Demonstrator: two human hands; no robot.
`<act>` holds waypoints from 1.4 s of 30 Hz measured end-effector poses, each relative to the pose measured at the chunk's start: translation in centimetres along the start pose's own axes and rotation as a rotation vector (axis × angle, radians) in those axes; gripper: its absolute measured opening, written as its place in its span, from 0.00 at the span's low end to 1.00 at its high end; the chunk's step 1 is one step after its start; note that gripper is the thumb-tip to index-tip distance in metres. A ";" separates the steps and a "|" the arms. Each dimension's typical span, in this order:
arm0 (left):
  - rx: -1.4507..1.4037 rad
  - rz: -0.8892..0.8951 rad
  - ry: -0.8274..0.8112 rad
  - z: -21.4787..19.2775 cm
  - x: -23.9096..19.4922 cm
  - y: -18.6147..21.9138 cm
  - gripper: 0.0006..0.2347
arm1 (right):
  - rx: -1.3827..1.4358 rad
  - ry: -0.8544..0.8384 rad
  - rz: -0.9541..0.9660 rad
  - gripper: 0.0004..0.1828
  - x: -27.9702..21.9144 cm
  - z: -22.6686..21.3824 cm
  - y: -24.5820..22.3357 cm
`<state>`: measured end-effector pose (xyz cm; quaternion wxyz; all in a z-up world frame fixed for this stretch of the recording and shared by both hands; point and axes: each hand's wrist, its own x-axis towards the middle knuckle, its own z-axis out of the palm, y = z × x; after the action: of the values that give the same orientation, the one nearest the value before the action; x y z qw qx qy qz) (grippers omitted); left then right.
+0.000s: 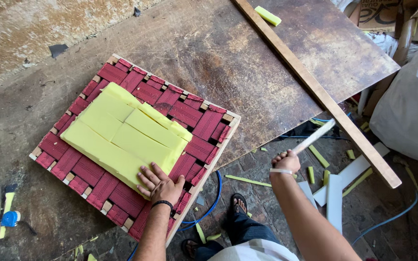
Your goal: The person places a white foam sheet onto a wooden chair frame, then moves to a workbench to cut a yellow foam sheet into strips using a long serrated knife. The person repeatedly trims the foam edges and removes offcuts, then places the trimmed foam onto a chair frame and later handles another white foam sheet.
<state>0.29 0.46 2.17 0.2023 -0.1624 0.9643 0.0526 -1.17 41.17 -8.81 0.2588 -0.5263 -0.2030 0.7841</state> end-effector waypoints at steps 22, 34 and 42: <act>-0.038 0.209 0.083 -0.7 -8.0 -0.2 0.52 | -2.293 -1.185 -1.056 0.45 -17.6 20.9 10.2; -0.033 0.404 0.058 -1.0 -8.4 -6.3 0.45 | -2.429 -1.022 -1.110 0.32 -18.5 15.8 8.2; -0.008 0.501 0.005 -1.7 -7.8 -16.6 0.47 | -1.826 -0.929 -0.988 0.23 -19.9 4.2 8.7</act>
<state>12.00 -13.13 6.31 0.1799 0.0809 0.9748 0.1044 -0.54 21.81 1.96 -0.0407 -0.0391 -0.9599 0.2747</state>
